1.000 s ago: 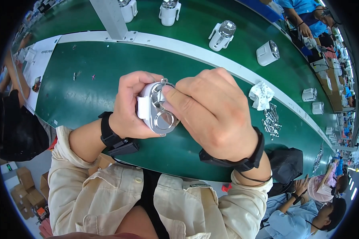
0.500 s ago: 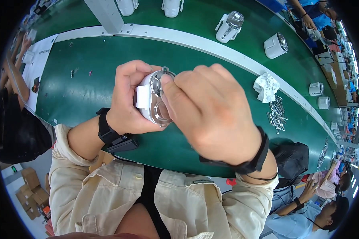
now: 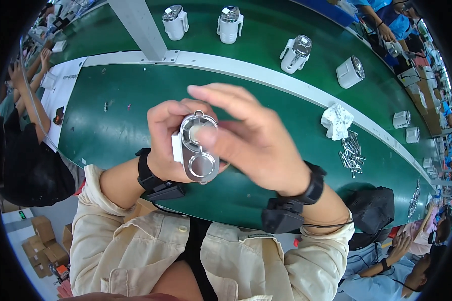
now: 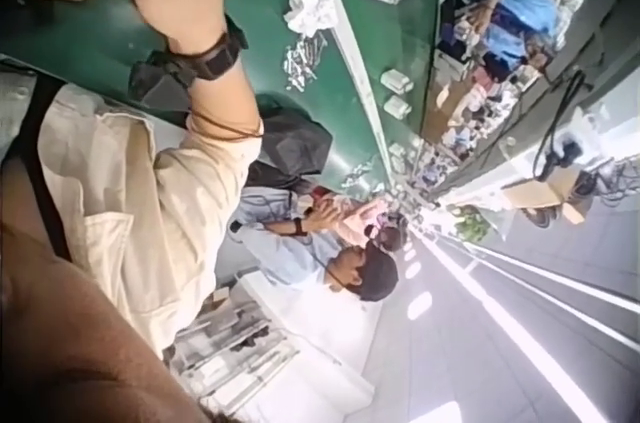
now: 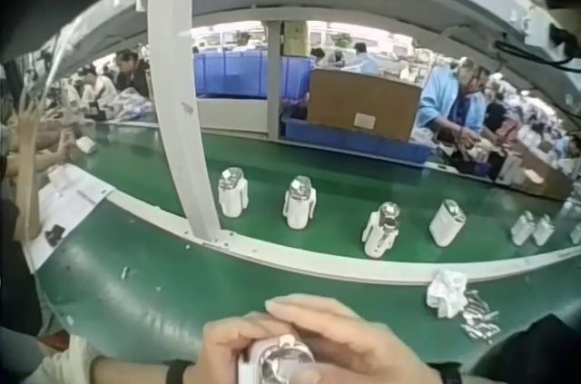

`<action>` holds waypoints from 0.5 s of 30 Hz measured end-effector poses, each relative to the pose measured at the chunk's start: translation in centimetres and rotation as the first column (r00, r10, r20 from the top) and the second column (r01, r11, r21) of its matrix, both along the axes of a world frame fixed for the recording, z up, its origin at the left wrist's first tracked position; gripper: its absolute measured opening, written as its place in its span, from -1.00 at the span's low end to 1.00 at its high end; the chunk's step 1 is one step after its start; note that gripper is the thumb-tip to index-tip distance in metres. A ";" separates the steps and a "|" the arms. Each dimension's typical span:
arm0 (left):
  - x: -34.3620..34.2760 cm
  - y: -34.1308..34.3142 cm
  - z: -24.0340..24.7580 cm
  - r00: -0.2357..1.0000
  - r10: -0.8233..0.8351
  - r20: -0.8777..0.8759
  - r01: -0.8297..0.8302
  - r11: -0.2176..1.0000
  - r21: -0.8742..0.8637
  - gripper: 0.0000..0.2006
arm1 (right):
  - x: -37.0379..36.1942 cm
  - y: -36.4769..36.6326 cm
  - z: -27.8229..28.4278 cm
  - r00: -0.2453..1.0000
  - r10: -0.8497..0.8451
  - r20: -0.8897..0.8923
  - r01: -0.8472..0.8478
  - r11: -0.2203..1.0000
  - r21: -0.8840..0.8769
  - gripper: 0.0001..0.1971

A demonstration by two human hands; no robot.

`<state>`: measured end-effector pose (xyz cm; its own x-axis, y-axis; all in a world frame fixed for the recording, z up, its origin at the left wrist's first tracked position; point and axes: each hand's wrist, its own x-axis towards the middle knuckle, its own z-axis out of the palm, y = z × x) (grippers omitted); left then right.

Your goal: Assembling small components onto white electronic device housings on an assembly line.

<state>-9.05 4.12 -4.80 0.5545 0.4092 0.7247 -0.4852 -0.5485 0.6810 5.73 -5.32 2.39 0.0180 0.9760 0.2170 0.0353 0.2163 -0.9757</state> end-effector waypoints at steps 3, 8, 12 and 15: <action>-0.1 -0.3 0.0 1.000 0.016 0.002 -0.016 0.999 0.045 -0.10 | -0.9 0.2 -0.9 0.980 0.074 -0.185 -0.086 0.994 -0.061 -0.50; 0.1 -0.1 -0.4 0.999 0.032 0.030 -0.034 0.997 0.071 -0.13 | -0.4 0.6 -2.0 0.972 0.179 -0.155 -0.179 0.984 0.013 -0.43; -0.3 0.0 -0.2 0.991 0.133 -0.035 -0.121 0.966 0.228 -0.17 | 0.1 0.9 -1.7 0.953 0.274 -0.129 -0.273 0.962 0.022 -0.45; -0.4 0.7 -0.6 0.993 0.084 -0.083 -0.051 0.939 0.341 -0.17 | 0.1 0.9 -1.7 0.947 0.288 -0.144 -0.290 0.957 0.011 -0.47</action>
